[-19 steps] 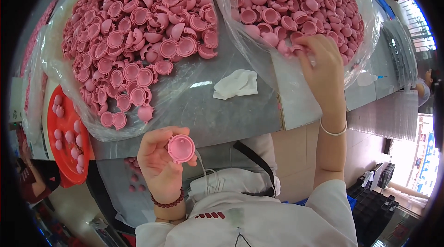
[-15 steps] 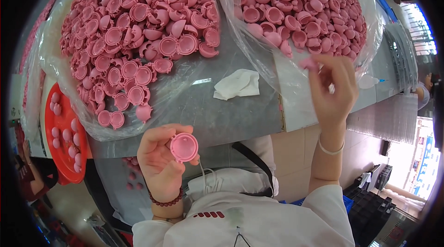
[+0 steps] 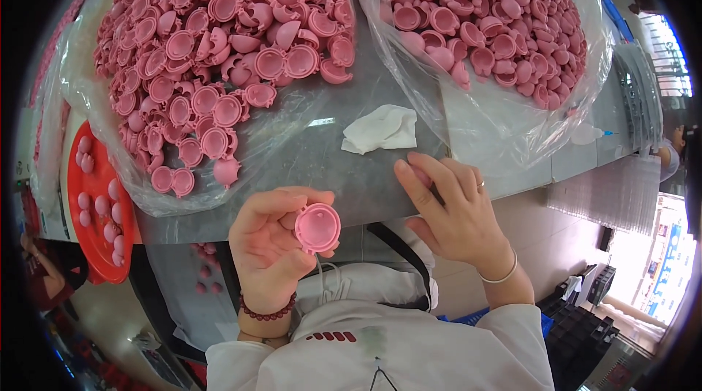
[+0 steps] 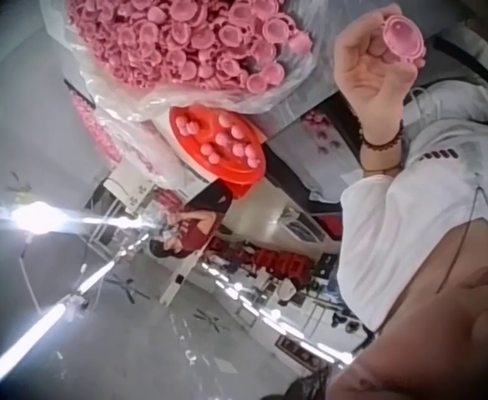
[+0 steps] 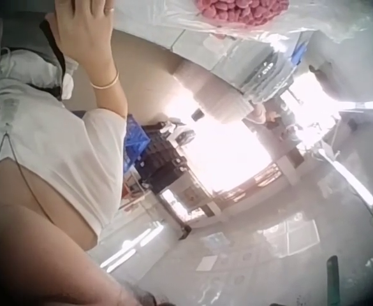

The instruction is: Assembling small pink plastic components using a squeeze bottle applicator at a factory workstation.

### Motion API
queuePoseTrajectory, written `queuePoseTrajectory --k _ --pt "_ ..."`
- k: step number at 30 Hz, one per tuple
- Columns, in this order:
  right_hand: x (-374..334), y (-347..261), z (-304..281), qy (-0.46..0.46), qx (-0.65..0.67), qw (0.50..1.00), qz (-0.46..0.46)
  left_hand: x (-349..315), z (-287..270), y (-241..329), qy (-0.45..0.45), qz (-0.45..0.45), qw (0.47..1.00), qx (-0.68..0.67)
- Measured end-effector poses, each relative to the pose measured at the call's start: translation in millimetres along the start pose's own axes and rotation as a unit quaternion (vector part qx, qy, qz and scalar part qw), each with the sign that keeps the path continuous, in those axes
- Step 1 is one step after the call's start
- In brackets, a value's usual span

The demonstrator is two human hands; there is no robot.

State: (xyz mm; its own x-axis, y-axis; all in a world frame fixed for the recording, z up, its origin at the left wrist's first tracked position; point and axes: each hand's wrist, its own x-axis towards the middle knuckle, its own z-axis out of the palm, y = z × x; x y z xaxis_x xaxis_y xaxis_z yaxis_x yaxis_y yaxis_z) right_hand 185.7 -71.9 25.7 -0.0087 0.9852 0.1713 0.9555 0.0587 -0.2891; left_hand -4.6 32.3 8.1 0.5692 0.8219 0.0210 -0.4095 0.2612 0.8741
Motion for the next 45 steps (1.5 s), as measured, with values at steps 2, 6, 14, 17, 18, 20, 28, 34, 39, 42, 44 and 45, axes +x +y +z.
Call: queuePoseTrajectory --k 2,6,14,17,18,20,28,34,39,42,44,45 --pt "0 5 -2 0.053 0.035 0.998 0.024 0 1 0 0.001 0.001 1.000 -0.001" --pt "1 8 10 0.102 0.068 0.991 0.045 -3 5 0 -0.017 -0.030 0.999 0.004" --pt "20 -25 8 0.199 0.367 0.907 -0.057 -5 4 -3 -0.131 -0.060 0.989 -0.028" --pt "21 -24 26 0.219 0.351 0.907 -0.080 -4 4 -4 -0.123 -0.028 0.991 0.032" --pt "21 -23 28 0.222 0.354 0.905 -0.085 -5 3 -4 -0.121 -0.029 0.992 0.034" --pt "20 -24 29 0.224 0.356 0.903 -0.088 -6 1 -5 -0.117 -0.031 0.992 0.035" --pt "17 -23 26 0.236 0.331 0.910 -0.079 -3 3 -7 -0.130 -0.001 0.990 0.049" --pt "12 -23 27 0.205 0.263 0.940 -0.068 0 4 -8 -0.116 -0.029 0.993 -0.009" --pt "13 -32 15 0.225 0.290 0.926 -0.087 -2 3 -2 -0.155 -0.076 0.985 -0.026" --pt "12 -45 17 0.159 0.519 0.839 0.019 0 3 -4 -0.157 -0.084 0.984 -0.023" --pt "11 -49 20 0.055 0.630 0.768 0.103 1 5 -5 -0.173 -0.064 0.983 -0.013" --pt "11 -49 23 0.055 0.631 0.767 0.103 -2 7 -5 -0.151 -0.060 0.986 0.019"
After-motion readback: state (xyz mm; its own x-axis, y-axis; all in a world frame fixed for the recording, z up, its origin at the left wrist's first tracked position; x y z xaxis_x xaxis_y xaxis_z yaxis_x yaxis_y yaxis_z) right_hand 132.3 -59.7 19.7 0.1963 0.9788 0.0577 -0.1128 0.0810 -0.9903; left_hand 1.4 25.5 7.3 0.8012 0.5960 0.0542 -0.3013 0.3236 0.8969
